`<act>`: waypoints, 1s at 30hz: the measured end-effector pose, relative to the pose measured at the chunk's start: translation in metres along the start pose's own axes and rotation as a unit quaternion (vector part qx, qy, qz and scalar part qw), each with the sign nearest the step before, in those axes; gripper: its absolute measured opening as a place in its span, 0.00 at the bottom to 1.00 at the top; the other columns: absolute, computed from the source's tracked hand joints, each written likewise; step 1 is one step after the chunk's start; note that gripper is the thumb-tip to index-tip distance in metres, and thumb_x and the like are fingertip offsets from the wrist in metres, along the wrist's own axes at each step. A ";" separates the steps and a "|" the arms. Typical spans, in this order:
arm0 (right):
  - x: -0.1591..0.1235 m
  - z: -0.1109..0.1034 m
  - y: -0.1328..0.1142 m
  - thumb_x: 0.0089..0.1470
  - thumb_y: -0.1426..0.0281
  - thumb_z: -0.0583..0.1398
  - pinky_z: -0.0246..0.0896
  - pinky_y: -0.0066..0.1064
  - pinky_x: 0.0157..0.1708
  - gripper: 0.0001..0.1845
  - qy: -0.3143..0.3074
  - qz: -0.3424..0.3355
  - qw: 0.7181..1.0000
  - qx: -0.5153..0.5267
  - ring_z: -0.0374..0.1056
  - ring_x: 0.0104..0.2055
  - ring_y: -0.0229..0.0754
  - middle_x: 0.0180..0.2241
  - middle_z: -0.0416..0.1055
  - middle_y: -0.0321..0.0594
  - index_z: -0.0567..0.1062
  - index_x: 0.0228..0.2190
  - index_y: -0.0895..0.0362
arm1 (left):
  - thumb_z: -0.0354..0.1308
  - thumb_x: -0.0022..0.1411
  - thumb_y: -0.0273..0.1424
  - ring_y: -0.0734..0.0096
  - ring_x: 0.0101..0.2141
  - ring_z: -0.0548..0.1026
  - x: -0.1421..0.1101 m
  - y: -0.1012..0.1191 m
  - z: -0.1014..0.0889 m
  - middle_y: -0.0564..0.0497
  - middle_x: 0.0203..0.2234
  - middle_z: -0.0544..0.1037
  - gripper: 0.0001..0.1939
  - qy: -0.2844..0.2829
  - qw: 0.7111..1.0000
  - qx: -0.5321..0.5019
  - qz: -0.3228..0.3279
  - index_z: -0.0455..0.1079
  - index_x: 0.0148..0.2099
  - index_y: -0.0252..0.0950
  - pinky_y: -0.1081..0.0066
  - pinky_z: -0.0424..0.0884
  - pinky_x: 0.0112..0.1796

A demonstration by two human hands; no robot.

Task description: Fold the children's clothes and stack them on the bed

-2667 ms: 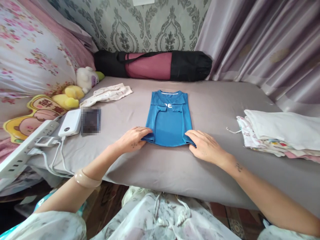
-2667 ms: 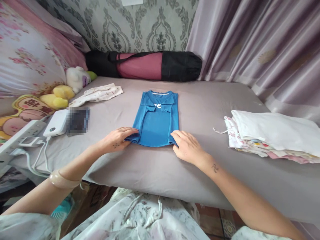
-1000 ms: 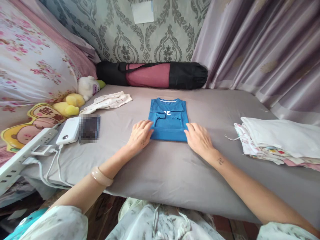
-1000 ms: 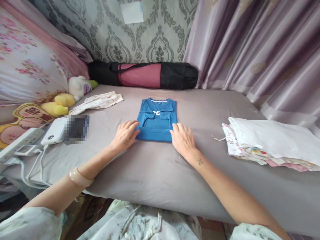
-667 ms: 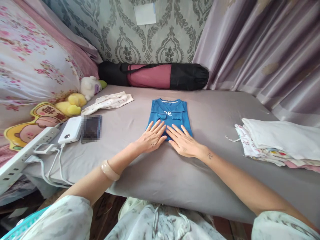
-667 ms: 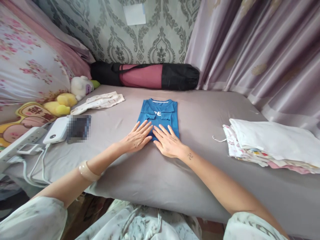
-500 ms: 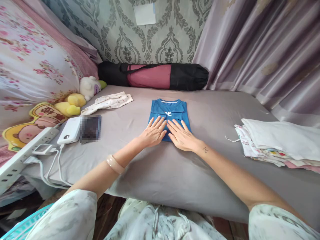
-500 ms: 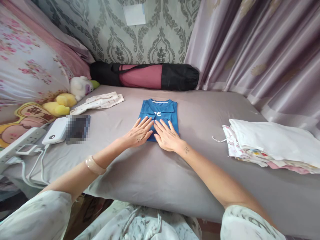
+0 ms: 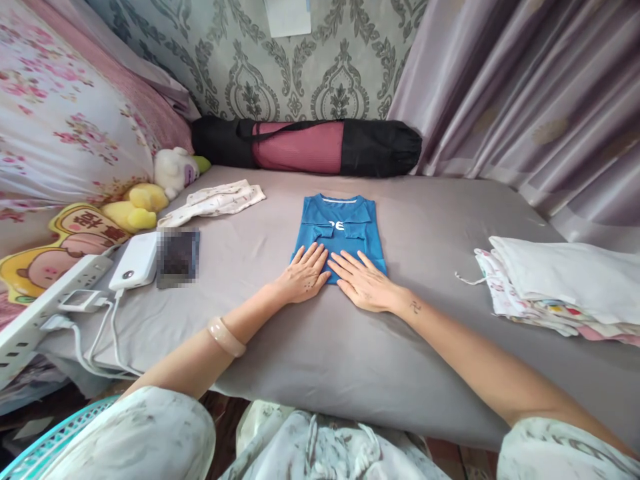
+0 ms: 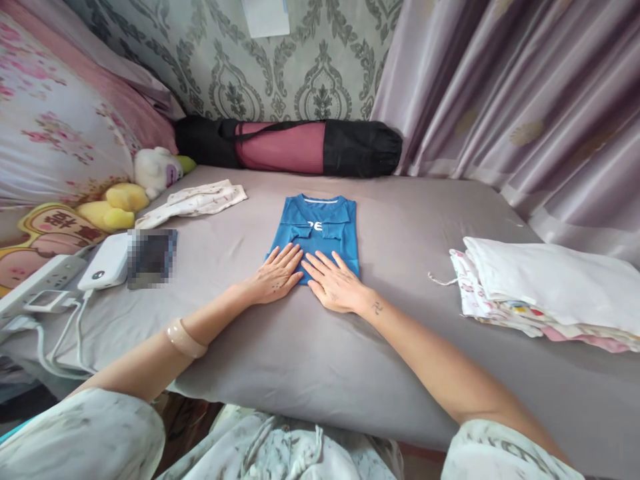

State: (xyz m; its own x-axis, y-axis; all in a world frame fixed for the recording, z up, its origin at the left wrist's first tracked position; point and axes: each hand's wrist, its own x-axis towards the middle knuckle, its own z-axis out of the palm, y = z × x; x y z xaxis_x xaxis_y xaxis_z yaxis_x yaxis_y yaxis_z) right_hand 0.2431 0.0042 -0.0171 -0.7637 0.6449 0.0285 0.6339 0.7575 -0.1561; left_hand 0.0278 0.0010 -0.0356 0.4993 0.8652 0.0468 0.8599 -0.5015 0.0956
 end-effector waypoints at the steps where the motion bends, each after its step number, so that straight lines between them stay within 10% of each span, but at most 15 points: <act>1: 0.000 0.001 0.000 0.67 0.62 0.42 0.33 0.53 0.67 0.30 0.000 0.001 1.000 0.000 0.37 0.70 0.48 0.68 0.45 0.43 0.52 0.66 0.56 | 0.34 0.71 0.43 0.56 0.68 0.43 0.001 0.000 0.000 0.40 0.68 0.50 0.32 -0.003 1.000 -0.001 -0.001 0.49 0.70 0.30 0.52 0.44 0.65; 30: -0.015 -0.009 0.012 0.66 0.63 0.42 0.36 0.51 0.67 0.30 -0.013 0.070 0.997 0.014 0.34 0.71 0.47 0.69 0.41 0.41 0.50 0.67 0.53 | 0.34 0.71 0.47 0.56 0.68 0.43 -0.011 -0.016 -0.009 0.40 0.69 0.47 0.34 -0.028 0.998 -0.043 -0.022 0.46 0.71 0.31 0.50 0.43 0.65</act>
State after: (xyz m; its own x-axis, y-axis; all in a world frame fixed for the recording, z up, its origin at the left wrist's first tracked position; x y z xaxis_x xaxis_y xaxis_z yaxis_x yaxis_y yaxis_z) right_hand 0.2635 0.0048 -0.0102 -0.6712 0.7410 -0.0201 0.7310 0.6571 -0.1839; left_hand 0.0075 -0.0002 -0.0284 0.4681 0.8835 -0.0142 0.8701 -0.4581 0.1816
